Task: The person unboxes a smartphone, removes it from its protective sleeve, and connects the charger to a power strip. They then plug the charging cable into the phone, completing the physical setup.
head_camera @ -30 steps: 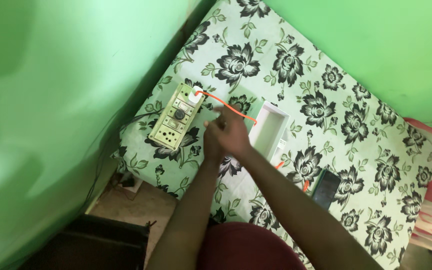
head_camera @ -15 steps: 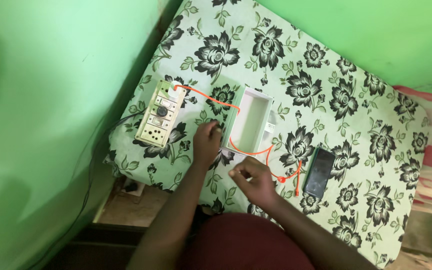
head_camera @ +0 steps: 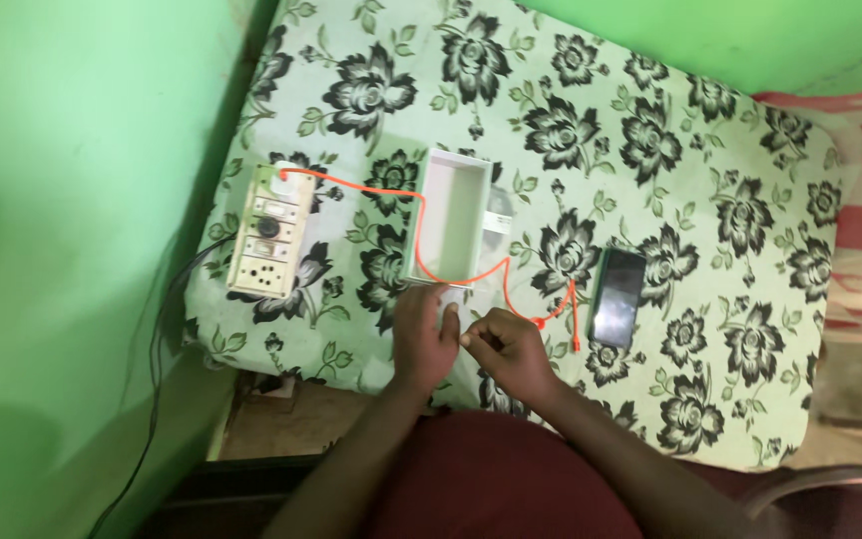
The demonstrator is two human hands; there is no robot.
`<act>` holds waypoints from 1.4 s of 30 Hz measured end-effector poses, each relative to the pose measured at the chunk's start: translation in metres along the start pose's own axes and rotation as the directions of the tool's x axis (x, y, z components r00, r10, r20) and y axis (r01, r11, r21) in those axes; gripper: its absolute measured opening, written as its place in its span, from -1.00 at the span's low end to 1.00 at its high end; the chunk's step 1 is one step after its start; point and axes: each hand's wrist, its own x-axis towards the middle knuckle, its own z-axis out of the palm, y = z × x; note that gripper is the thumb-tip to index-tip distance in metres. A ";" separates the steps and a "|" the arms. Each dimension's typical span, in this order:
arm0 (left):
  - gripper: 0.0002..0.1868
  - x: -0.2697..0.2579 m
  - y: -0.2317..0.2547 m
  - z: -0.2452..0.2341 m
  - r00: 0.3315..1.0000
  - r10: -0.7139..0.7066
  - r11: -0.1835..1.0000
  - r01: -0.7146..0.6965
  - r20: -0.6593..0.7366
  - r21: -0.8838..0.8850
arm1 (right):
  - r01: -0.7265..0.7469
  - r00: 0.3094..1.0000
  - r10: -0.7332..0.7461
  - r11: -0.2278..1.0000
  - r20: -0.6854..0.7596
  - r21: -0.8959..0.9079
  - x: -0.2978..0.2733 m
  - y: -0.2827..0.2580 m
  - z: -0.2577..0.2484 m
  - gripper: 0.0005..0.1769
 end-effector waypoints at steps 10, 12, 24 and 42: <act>-0.46 -0.016 0.037 0.056 0.925 0.017 0.986 0.047 0.379 -0.158 | -0.049 0.994 0.053 0.998 -0.091 0.048 -0.028 0.033 -0.042 -0.88; -0.36 -0.017 0.048 0.066 0.916 0.028 0.987 0.037 0.399 -0.154 | -0.131 0.987 0.143 0.979 -0.069 0.159 -0.034 0.040 -0.051 -0.87; -0.62 -0.013 0.072 0.133 0.894 -0.107 0.977 0.015 0.435 0.211 | -0.131 0.970 0.189 0.939 -0.156 0.318 -0.062 0.121 -0.090 -0.82; -0.80 -0.035 0.130 0.138 0.873 0.176 0.967 -0.239 0.454 0.084 | -0.043 0.934 0.357 0.195 -0.030 0.980 -0.030 0.107 -0.184 -0.59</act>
